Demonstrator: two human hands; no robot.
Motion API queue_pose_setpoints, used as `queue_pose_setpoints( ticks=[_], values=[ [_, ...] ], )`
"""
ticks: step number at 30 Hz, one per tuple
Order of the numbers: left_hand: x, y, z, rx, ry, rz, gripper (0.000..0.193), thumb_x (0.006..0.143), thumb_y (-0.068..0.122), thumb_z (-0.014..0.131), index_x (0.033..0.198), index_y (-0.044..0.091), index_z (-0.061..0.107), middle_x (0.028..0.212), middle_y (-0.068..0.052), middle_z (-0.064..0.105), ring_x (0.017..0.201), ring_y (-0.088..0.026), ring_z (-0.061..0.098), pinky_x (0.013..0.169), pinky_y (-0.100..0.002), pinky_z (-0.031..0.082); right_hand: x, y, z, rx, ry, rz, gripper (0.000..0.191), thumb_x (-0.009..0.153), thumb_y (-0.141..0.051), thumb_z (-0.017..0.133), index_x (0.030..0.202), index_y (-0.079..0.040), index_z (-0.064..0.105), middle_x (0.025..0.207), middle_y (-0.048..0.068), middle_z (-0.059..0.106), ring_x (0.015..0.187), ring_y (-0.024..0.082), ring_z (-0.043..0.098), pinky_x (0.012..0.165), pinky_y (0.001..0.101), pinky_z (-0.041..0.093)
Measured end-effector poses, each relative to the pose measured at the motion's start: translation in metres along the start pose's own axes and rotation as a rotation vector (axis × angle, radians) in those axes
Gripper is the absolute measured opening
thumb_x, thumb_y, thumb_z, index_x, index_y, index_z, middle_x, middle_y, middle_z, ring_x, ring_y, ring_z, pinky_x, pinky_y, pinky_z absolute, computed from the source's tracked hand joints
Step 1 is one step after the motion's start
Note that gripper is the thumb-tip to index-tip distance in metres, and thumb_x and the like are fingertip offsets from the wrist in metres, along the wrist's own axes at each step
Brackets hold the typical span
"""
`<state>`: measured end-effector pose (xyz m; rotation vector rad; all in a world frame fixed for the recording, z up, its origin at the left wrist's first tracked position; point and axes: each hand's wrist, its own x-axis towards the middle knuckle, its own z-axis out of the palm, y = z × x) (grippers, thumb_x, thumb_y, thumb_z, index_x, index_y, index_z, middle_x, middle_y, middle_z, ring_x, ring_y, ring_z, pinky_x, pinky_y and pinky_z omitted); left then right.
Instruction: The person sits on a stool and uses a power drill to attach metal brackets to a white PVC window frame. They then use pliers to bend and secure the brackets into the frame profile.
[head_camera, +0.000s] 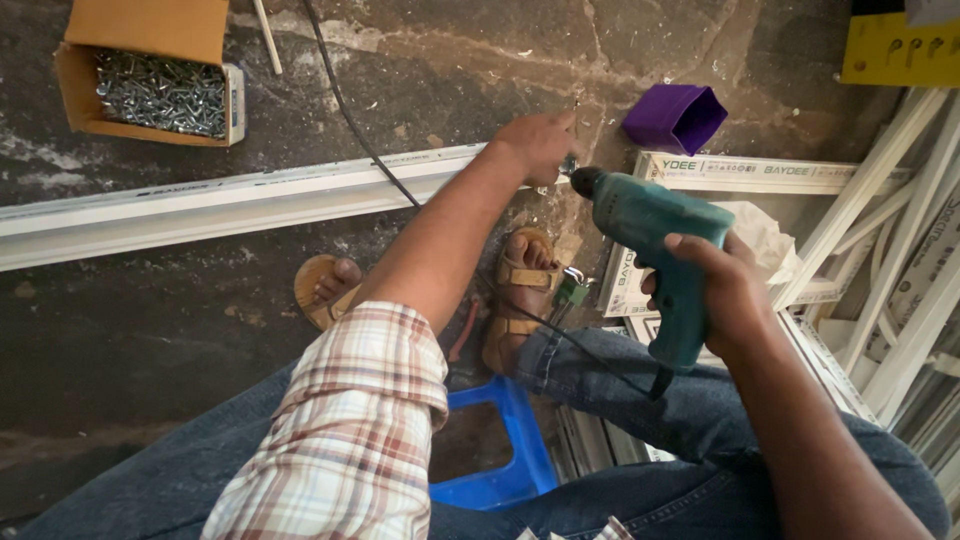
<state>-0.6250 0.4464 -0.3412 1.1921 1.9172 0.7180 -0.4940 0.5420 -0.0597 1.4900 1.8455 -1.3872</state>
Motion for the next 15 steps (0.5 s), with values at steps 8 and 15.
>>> queue_pose_setpoints(
  ticks=[8,15],
  values=[
    [0.004,-0.011,-0.004,0.03,0.002,0.015,0.055,0.074,0.004,0.07,0.121,0.032,0.071,0.143,-0.011,0.052,0.123,-0.037,0.06,0.098,-0.048,0.054,-0.008,-0.008,0.022,-0.399,0.014,-0.161,0.059,0.081,-0.018,0.071,0.137,-0.006,0.057,0.097,0.013,0.073,0.076,0.02,0.073,0.065,0.0362,0.059],
    [0.016,-0.017,0.004,-0.003,0.072,0.041,0.055,0.073,0.004,0.073,0.121,0.032,0.073,0.153,-0.01,0.048,0.126,-0.037,0.059,0.1,-0.047,0.053,-0.013,-0.025,0.033,-0.424,0.071,-0.147,0.053,0.082,-0.017,0.075,0.13,-0.001,0.058,0.089,0.014,0.073,0.068,0.021,0.074,0.057,0.0347,0.059]
  ],
)
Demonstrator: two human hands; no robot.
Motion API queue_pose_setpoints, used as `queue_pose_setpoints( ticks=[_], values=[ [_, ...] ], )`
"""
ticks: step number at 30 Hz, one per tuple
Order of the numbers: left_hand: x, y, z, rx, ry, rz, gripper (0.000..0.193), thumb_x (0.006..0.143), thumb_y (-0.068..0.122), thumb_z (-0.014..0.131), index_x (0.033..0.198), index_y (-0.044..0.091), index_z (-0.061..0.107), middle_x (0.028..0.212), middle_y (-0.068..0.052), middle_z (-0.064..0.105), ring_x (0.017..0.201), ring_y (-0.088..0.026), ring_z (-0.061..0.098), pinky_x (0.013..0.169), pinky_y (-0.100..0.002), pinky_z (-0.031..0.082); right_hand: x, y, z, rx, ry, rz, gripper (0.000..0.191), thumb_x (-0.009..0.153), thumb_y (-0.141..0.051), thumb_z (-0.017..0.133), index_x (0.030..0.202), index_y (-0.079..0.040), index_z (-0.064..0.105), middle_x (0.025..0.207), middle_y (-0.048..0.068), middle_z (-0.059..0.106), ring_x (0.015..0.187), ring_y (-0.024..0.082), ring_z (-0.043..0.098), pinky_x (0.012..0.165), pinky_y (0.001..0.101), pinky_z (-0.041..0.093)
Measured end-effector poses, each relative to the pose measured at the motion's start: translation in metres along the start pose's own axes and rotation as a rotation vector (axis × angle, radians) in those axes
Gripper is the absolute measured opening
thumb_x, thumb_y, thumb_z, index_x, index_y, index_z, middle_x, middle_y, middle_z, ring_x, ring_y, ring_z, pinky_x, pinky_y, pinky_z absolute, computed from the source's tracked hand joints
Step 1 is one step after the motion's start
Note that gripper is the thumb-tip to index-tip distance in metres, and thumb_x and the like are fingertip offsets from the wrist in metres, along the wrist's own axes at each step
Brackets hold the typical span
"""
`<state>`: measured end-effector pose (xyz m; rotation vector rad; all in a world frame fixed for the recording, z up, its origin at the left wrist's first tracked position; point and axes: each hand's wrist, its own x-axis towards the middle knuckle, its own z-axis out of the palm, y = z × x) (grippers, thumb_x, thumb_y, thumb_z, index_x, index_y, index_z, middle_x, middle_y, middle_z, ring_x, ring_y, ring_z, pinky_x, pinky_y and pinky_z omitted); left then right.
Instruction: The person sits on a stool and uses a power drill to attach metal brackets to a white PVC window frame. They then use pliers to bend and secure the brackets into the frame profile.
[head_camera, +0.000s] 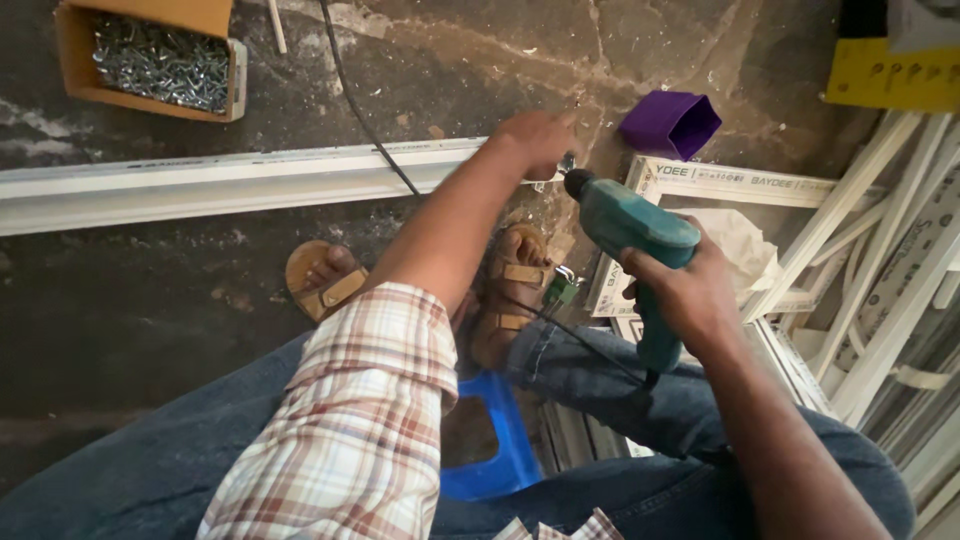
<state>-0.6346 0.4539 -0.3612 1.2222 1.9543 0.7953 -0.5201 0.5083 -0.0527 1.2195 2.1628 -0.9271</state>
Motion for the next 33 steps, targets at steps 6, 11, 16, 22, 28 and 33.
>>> queue_pose_setpoints(
  ticks=[6,11,16,22,28,33],
  values=[
    [0.007,-0.005,0.001,-0.002,-0.007,0.019,0.05,0.074,0.003,0.073,0.117,0.028,0.075,0.15,-0.009,0.051,0.124,-0.036,0.06,0.1,-0.046,0.053,0.005,-0.003,-0.006,0.005,0.001,0.064,0.048,0.084,-0.017,0.072,0.127,0.002,0.06,0.089,0.014,0.073,0.067,0.023,0.073,0.055,0.0367,0.058],
    [0.016,-0.004,-0.003,0.006,-0.023,0.015,0.052,0.07,0.005,0.077,0.117,0.027,0.074,0.146,-0.013,0.051,0.126,-0.036,0.056,0.102,-0.044,0.05,0.012,-0.001,-0.012,0.126,-0.034,0.022,0.047,0.085,-0.016,0.071,0.127,0.001,0.059,0.092,0.016,0.072,0.066,0.024,0.073,0.052,0.0362,0.057],
    [0.019,-0.001,-0.001,-0.044,0.01,-0.024,0.05,0.072,0.002,0.073,0.113,0.029,0.075,0.151,-0.008,0.049,0.126,-0.037,0.056,0.101,-0.045,0.051,0.014,0.002,-0.011,0.132,-0.018,0.031,0.049,0.082,-0.013,0.072,0.128,0.001,0.059,0.095,0.015,0.073,0.07,0.024,0.075,0.053,0.0357,0.058],
    [0.022,0.001,-0.009,0.041,-0.053,0.013,0.049,0.071,0.002,0.075,0.114,0.028,0.074,0.153,-0.011,0.046,0.125,-0.037,0.059,0.099,-0.046,0.053,0.017,-0.001,-0.015,0.084,-0.01,0.0,0.052,0.081,-0.011,0.073,0.13,-0.001,0.058,0.096,0.015,0.074,0.07,0.024,0.075,0.057,0.0338,0.058],
    [0.02,0.004,-0.014,-0.008,-0.055,0.042,0.051,0.072,0.001,0.074,0.115,0.029,0.074,0.146,-0.009,0.052,0.12,-0.038,0.061,0.097,-0.047,0.054,0.015,-0.009,-0.02,0.048,-0.019,-0.001,0.054,0.08,-0.011,0.075,0.131,-0.004,0.058,0.097,0.014,0.073,0.069,0.023,0.072,0.059,0.0349,0.059],
    [0.02,0.004,-0.015,-0.171,0.011,-0.08,0.043,0.081,0.026,0.076,0.123,0.02,0.068,0.136,-0.014,0.062,0.12,-0.037,0.062,0.098,-0.046,0.052,0.017,-0.021,-0.025,-0.243,-0.055,-0.015,0.064,0.076,-0.013,0.079,0.136,-0.01,0.057,0.101,0.015,0.075,0.073,0.02,0.075,0.068,0.034,0.059]
  ],
)
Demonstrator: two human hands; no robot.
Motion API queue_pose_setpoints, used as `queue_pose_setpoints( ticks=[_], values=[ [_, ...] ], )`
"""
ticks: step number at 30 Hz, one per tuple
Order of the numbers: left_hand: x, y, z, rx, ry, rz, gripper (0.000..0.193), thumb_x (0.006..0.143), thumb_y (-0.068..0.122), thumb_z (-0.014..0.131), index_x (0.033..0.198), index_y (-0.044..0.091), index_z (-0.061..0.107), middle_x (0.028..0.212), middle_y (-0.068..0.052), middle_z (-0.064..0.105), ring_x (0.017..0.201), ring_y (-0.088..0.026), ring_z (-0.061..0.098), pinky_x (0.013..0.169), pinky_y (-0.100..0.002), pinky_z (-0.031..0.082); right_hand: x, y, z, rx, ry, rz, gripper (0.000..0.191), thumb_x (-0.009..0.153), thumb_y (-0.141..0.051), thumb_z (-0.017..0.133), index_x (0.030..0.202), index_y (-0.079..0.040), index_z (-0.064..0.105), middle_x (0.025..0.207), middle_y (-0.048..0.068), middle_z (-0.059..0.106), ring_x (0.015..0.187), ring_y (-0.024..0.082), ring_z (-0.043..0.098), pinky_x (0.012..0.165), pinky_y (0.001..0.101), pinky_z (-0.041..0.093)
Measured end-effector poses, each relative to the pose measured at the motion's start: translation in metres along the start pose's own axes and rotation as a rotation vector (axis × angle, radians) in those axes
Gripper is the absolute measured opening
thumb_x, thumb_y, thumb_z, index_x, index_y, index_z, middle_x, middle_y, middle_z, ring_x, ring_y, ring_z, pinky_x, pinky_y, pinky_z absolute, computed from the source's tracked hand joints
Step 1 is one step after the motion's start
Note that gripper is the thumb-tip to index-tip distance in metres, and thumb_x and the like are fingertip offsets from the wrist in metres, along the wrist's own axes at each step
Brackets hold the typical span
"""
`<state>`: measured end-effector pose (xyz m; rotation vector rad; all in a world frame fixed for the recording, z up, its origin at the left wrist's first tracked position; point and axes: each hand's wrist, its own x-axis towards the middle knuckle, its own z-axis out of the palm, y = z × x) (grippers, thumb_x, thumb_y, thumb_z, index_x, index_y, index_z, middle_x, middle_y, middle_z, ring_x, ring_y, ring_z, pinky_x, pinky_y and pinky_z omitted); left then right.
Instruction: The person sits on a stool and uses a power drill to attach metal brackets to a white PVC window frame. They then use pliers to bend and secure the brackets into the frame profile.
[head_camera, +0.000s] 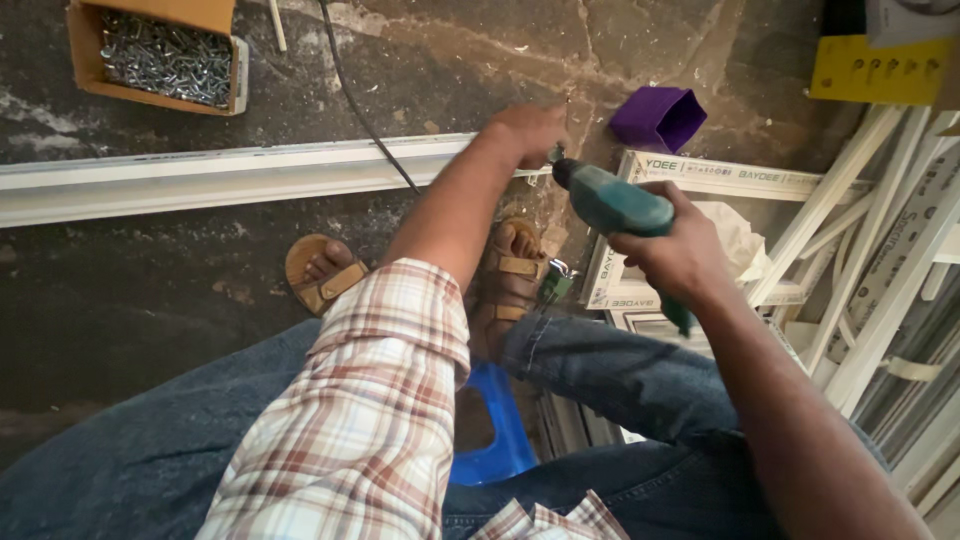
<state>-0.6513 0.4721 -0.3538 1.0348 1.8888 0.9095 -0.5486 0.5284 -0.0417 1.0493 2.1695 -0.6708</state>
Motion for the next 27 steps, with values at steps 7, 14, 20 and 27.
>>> queue_pose_setpoints(
  ticks=[7,14,20,27],
  values=[
    [-0.011,0.015,-0.005,-0.136,-0.015,-0.181,0.056,0.085,0.032,0.069,0.138,0.016,0.057,0.134,-0.018,0.065,0.119,-0.038,0.064,0.1,-0.046,0.052,-0.01,0.003,0.0,-0.153,0.034,-0.079,0.067,0.072,-0.019,0.083,0.135,-0.012,0.06,0.107,0.016,0.076,0.088,0.024,0.076,0.083,0.0365,0.058],
    [-0.014,0.014,0.002,0.221,-0.009,0.082,0.029,0.08,0.017,0.068,0.106,0.024,0.078,0.147,-0.013,0.052,0.118,-0.04,0.061,0.096,-0.048,0.052,-0.003,0.011,-0.004,-0.246,0.028,-0.116,0.068,0.071,-0.024,0.083,0.135,-0.013,0.061,0.105,0.021,0.076,0.092,0.03,0.075,0.086,0.0397,0.057],
    [-0.013,0.013,0.005,0.237,-0.043,0.115,0.036,0.08,0.017,0.07,0.114,0.03,0.075,0.146,-0.01,0.056,0.128,-0.036,0.058,0.103,-0.045,0.052,0.0,0.008,-0.014,-0.102,-0.014,-0.071,0.068,0.071,-0.021,0.083,0.135,-0.015,0.06,0.104,0.015,0.076,0.08,0.024,0.074,0.075,0.0375,0.059],
    [-0.015,0.02,0.007,0.068,-0.033,0.103,0.032,0.087,0.023,0.071,0.117,0.033,0.072,0.15,-0.011,0.051,0.131,-0.037,0.054,0.105,-0.046,0.048,-0.005,0.001,-0.02,-0.147,-0.049,0.005,0.067,0.072,-0.018,0.081,0.136,-0.015,0.062,0.102,0.017,0.078,0.077,0.023,0.076,0.073,0.0373,0.059]
  ],
)
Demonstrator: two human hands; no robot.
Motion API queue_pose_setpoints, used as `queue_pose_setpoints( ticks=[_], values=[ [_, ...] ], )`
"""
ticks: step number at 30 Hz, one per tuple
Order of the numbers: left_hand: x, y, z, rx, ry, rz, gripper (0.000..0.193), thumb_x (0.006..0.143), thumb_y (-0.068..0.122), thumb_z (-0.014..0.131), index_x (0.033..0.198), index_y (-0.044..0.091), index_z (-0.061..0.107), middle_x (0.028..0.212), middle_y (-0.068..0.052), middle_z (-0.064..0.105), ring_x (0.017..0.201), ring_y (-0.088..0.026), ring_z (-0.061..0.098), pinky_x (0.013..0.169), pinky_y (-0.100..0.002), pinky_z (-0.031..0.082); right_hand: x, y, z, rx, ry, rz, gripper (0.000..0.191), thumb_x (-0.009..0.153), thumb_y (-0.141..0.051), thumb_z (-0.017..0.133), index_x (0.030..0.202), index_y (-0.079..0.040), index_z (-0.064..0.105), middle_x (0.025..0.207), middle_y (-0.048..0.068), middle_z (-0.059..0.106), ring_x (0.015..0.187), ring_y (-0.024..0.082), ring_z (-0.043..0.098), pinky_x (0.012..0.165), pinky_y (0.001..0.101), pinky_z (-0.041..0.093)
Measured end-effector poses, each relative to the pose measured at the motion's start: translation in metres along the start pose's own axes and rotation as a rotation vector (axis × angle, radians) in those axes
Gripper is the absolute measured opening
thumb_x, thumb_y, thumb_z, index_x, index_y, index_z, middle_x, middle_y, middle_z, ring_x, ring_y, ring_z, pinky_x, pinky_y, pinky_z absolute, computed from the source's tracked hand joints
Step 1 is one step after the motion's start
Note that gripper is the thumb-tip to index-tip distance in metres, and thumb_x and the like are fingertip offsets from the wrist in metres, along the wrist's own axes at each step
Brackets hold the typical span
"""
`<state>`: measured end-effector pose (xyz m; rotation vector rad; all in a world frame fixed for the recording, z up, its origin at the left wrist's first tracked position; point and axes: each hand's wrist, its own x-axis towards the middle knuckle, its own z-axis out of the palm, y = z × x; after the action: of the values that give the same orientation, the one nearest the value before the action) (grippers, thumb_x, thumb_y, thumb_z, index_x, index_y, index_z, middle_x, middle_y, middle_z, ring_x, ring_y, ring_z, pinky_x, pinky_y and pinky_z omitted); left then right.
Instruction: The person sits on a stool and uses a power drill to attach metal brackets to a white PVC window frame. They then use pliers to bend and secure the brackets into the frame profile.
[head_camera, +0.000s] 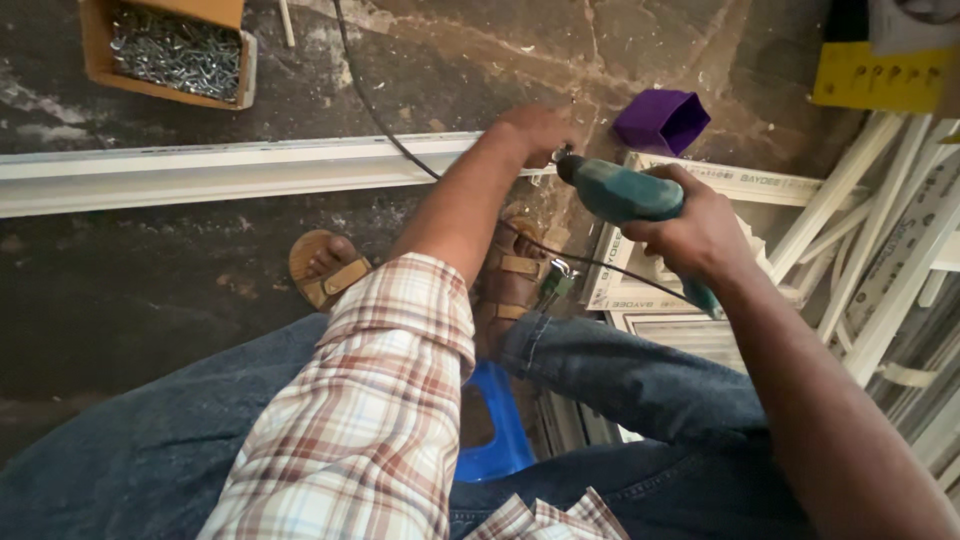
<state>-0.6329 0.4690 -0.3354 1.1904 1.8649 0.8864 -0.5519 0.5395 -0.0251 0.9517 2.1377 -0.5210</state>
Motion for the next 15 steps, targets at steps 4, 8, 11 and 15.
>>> queue_pose_setpoints(
  ticks=[4,8,11,15],
  values=[
    [-0.001,0.0,0.005,0.143,0.007,0.032,0.038,0.083,0.013,0.07,0.118,0.029,0.071,0.155,-0.014,0.046,0.13,-0.039,0.054,0.103,-0.047,0.049,0.0,0.001,-0.001,-0.071,0.009,-0.064,0.069,0.071,-0.021,0.082,0.136,-0.017,0.061,0.109,0.015,0.076,0.09,0.026,0.075,0.083,0.039,0.057],
    [-0.005,-0.002,0.004,0.06,0.036,0.046,0.04,0.081,0.014,0.071,0.117,0.031,0.071,0.154,-0.013,0.045,0.133,-0.038,0.052,0.104,-0.047,0.047,-0.001,0.006,0.002,-0.125,0.031,-0.153,0.068,0.07,-0.022,0.084,0.133,-0.015,0.063,0.114,0.017,0.075,0.105,0.03,0.072,0.093,0.0393,0.054],
    [-0.005,-0.001,0.005,0.085,-0.052,-0.044,0.042,0.084,0.012,0.069,0.12,0.033,0.069,0.153,-0.009,0.049,0.132,-0.038,0.055,0.105,-0.048,0.05,0.0,0.01,0.003,-0.158,0.011,-0.097,0.07,0.07,-0.024,0.083,0.136,-0.017,0.061,0.112,0.018,0.075,0.104,0.031,0.073,0.094,0.0394,0.055],
    [-0.003,0.001,0.008,0.122,0.048,0.089,0.041,0.082,0.014,0.073,0.119,0.03,0.069,0.148,-0.014,0.049,0.128,-0.04,0.055,0.1,-0.048,0.05,0.001,0.012,0.002,-0.176,0.037,-0.214,0.068,0.07,-0.023,0.086,0.133,-0.014,0.063,0.113,0.017,0.074,0.104,0.031,0.071,0.091,0.0412,0.054]
  ],
)
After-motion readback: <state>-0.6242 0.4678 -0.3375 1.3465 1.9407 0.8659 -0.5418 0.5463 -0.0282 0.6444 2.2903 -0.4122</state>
